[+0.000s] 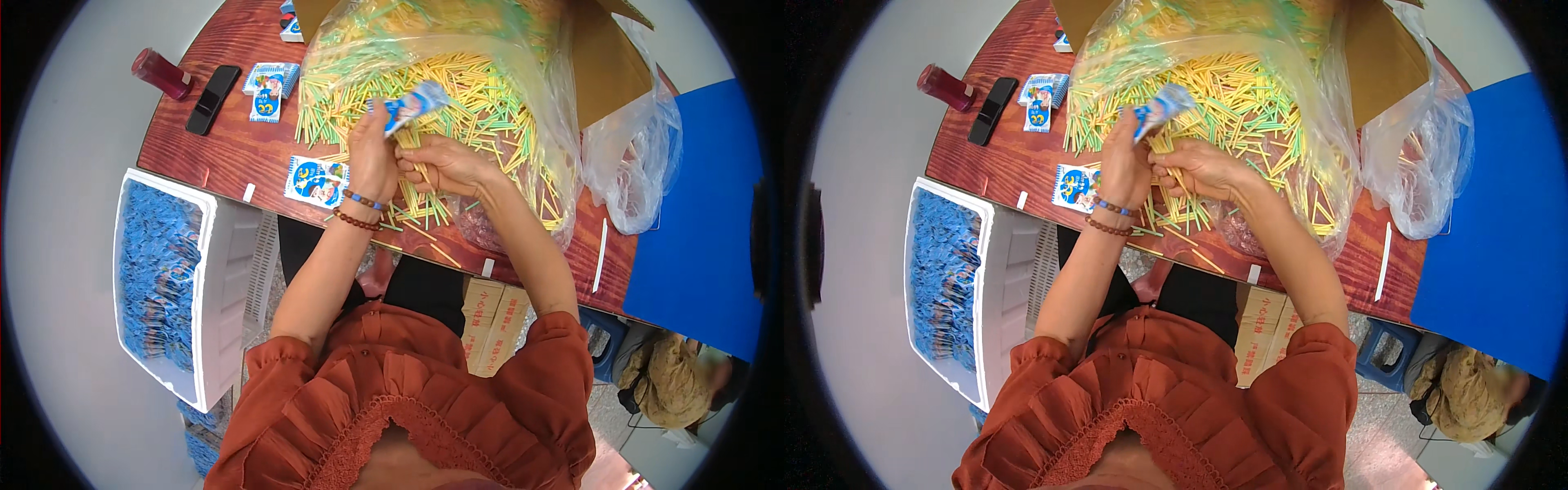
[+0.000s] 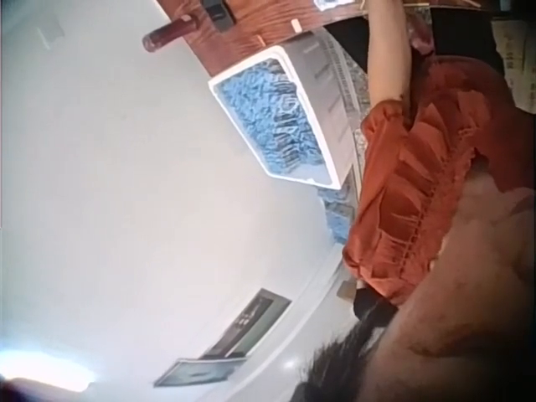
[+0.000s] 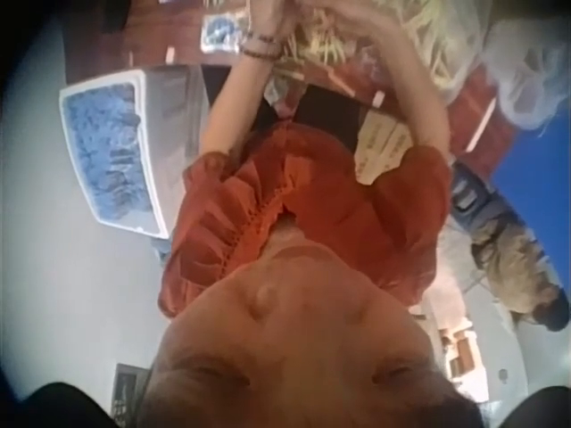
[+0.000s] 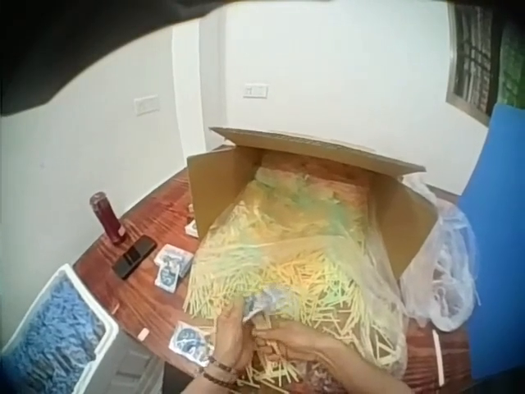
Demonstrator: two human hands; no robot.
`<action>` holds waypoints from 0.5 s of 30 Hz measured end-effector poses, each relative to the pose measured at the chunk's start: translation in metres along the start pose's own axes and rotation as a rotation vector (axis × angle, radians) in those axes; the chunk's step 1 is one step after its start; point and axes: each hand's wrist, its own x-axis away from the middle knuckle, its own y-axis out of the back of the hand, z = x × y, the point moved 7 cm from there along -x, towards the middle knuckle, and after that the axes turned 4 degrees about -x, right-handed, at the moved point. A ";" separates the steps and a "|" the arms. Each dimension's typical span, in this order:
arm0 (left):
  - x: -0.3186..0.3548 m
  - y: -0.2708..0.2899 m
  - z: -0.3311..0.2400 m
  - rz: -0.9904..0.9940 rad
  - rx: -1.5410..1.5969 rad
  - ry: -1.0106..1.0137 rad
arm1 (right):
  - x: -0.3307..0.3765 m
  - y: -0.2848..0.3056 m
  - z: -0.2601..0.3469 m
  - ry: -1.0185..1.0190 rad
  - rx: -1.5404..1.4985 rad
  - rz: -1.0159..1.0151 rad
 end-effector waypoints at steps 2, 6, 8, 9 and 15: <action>0.002 0.007 -0.007 -0.056 0.048 -0.008 | 0.008 -0.002 0.012 0.174 -0.007 -0.078; 0.012 0.035 -0.004 -0.054 0.079 -0.021 | 0.022 -0.006 0.049 0.693 -0.183 -0.136; 0.017 0.050 0.002 -0.050 0.078 -0.016 | 0.030 -0.017 0.062 1.001 -0.216 -0.162; 0.020 0.049 0.004 -0.051 0.081 -0.020 | 0.031 -0.026 0.064 0.998 -0.213 -0.158; 0.029 0.043 -0.002 -0.077 0.041 -0.088 | 0.045 -0.070 0.079 1.326 0.099 -0.361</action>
